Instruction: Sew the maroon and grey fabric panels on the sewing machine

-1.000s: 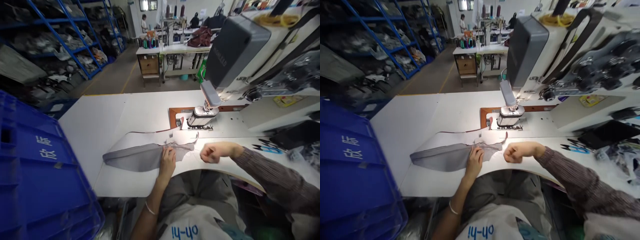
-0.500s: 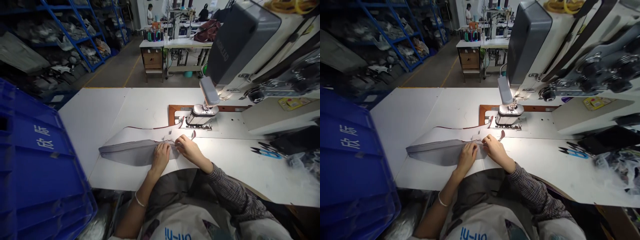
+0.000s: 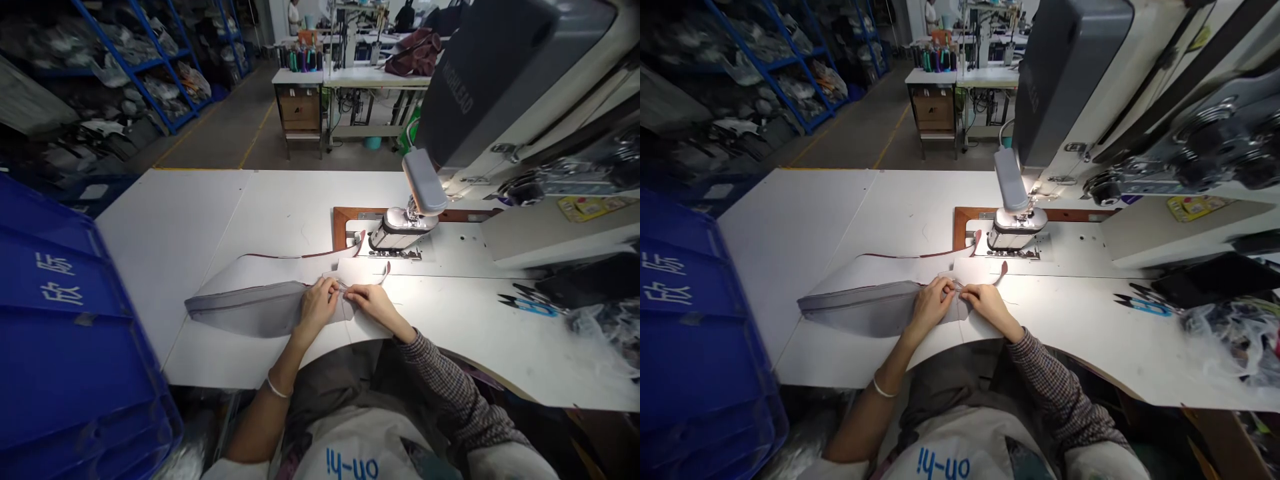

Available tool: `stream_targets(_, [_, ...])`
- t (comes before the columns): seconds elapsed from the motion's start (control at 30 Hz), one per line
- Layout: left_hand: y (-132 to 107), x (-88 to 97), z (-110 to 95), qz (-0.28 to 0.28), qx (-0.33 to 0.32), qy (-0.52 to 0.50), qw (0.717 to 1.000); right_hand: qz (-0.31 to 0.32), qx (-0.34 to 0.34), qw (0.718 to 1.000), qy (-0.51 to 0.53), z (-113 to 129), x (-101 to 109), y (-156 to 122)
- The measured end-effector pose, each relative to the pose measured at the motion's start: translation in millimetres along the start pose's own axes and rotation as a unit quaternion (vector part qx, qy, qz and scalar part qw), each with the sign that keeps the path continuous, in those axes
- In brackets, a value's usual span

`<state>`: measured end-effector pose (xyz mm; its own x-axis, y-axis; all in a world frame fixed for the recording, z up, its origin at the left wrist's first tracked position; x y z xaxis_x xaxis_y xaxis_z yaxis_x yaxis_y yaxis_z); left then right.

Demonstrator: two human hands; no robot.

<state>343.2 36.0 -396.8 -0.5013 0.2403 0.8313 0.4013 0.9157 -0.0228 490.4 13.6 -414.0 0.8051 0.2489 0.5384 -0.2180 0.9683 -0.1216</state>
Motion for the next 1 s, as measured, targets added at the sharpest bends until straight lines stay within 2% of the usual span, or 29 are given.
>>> stream_targets(0.2, [0, -2.7, 2, 0.001, 0.026, -0.005, 1.000, 0.008, 0.008, 0.997, 0.072, -9, 0, -2])
stream_targets(0.33, [1, -3.0, 7, -0.002, 0.015, -0.052, 0.999, 0.006, -0.004, 1.000, -0.006, -2, 1, -1])
stream_targets(0.53, [0, -1.7, 8, 0.012, -0.014, -0.057, 0.998, -0.031, -0.085, 0.984, -0.151, 7, -13, 6])
stream_targets(0.63, [0, 0.9, 5, 0.032, -0.013, -0.047, 0.998, -0.043, -0.099, 0.982, -0.154, 9, -16, 8])
stream_targets(0.77, [2, 3.6, 2, 0.089, 0.001, -0.035, 0.995, -0.020, -0.092, 0.996, -0.006, 4, -10, 7])
stream_targets(0.87, [7, 7.6, -2, 0.126, 0.017, -0.026, 0.992, -0.003, -0.093, 0.989, 0.118, 0, -5, 3])
stream_targets(0.93, [11, 9.6, -5, 0.162, 0.029, -0.019, 0.986, 0.025, -0.120, 0.966, 0.228, -5, -9, -2])
stream_targets(1.0, [16, 10.8, -8, 0.207, 0.050, -0.017, 0.977, 0.070, -0.151, 0.924, 0.344, -7, -21, -10])
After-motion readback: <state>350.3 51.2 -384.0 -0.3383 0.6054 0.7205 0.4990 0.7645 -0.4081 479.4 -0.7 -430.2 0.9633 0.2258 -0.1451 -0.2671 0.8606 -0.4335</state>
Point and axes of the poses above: each hand's wrist, its own y-axis towards the middle knuckle, its own x-axis out of the back of the hand, z = x × y, the point moved 6 cm from there along y, towards the middle knuckle, and after that the axes turned 3 degrees about z, right-handed, at the moved point
